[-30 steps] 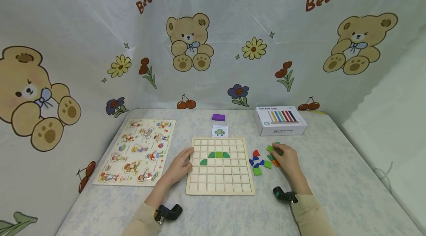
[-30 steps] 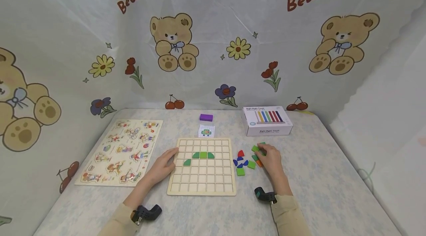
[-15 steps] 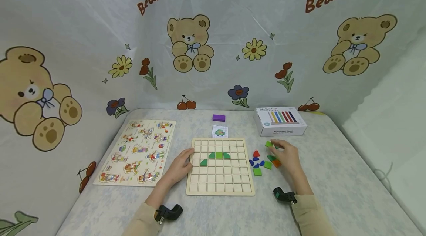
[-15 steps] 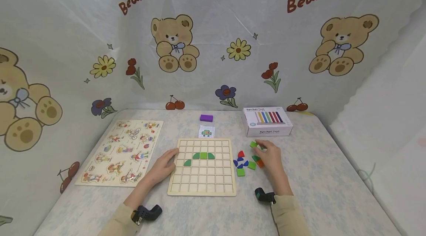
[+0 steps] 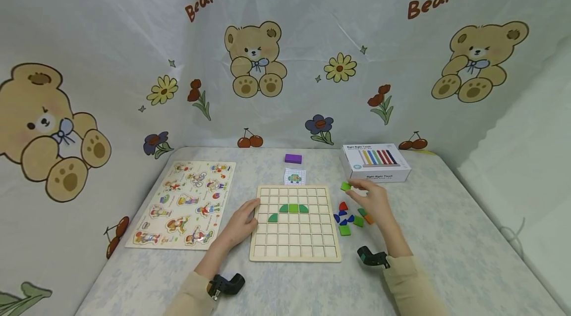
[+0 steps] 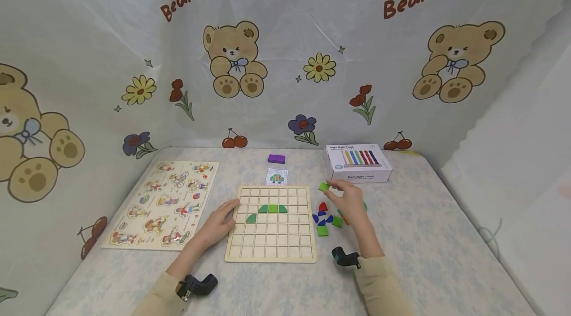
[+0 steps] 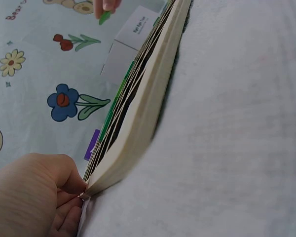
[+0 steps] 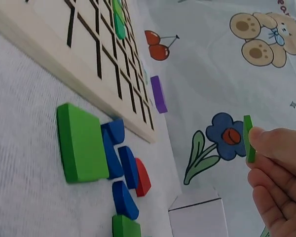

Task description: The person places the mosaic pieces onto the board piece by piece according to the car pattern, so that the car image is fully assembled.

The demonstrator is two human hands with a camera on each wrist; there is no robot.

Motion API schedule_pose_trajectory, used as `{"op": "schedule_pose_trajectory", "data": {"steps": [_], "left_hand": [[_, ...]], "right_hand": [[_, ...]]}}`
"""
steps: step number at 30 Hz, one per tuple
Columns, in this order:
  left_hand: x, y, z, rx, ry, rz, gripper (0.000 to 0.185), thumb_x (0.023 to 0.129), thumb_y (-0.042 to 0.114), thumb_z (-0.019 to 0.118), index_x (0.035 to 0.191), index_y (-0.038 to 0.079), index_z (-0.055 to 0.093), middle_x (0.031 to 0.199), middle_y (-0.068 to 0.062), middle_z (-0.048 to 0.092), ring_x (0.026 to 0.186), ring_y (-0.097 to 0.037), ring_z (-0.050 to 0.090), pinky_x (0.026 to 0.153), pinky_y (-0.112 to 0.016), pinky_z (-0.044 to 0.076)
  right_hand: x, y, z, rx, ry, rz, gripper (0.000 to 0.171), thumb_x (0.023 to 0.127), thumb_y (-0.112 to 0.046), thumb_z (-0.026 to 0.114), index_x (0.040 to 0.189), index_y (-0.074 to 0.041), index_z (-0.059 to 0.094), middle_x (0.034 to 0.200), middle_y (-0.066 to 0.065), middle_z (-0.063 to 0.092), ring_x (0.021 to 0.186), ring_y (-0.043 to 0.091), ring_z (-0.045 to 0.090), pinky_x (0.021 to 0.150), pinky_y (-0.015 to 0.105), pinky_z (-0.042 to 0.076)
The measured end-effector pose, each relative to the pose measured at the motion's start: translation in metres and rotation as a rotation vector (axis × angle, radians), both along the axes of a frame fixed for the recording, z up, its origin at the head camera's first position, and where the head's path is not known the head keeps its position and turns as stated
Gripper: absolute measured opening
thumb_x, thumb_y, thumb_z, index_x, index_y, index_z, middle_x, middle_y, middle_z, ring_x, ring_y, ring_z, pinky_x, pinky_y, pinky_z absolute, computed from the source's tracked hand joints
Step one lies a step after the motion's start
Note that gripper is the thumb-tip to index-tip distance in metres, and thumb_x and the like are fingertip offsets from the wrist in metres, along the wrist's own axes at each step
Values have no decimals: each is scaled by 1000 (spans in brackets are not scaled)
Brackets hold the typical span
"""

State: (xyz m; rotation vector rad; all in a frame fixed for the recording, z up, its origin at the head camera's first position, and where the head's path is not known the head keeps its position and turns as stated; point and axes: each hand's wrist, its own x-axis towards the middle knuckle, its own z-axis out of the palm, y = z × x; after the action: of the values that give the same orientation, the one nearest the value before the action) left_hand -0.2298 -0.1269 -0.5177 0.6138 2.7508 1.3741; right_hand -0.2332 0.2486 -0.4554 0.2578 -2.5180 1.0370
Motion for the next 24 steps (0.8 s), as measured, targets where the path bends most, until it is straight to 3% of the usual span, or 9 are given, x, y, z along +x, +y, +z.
{"op": "schedule_pose_trajectory", "data": {"steps": [3,7,16,24], "left_hand": [[0,0,0,2,-2,4,58,86,2,52,143,-1,38,145,-16,37,135,-30,30,108,-44,28],[1,0,0,-4,-7,8,58,87,2,52,143,-1,38,145,-16,37,136,-30,30,108,-44,27],[1,0,1,1,-12,8,58,87,2,52,143,-1,37,145,-16,37,136,-30,30,108,-44,27],[0,-1,0,-2,-7,-1,58,88,2,52,144,-1,37,146,-15,36,136,-30,29,108,-45,28]], "right_hand": [[-1,-9,4,8,31,39,33,80,-11,74,110,-1,68,104,15,67,94,32,60,77,53,49],[-3,-23,9,6,2,70,33,80,-13,75,111,-3,69,105,12,67,96,30,60,83,50,49],[-6,-60,10,24,40,189,32,79,-12,76,109,-4,70,105,9,68,93,26,62,77,48,51],[-4,-90,7,0,-8,279,29,81,-15,74,109,-5,70,105,5,67,94,22,61,78,44,52]]}}
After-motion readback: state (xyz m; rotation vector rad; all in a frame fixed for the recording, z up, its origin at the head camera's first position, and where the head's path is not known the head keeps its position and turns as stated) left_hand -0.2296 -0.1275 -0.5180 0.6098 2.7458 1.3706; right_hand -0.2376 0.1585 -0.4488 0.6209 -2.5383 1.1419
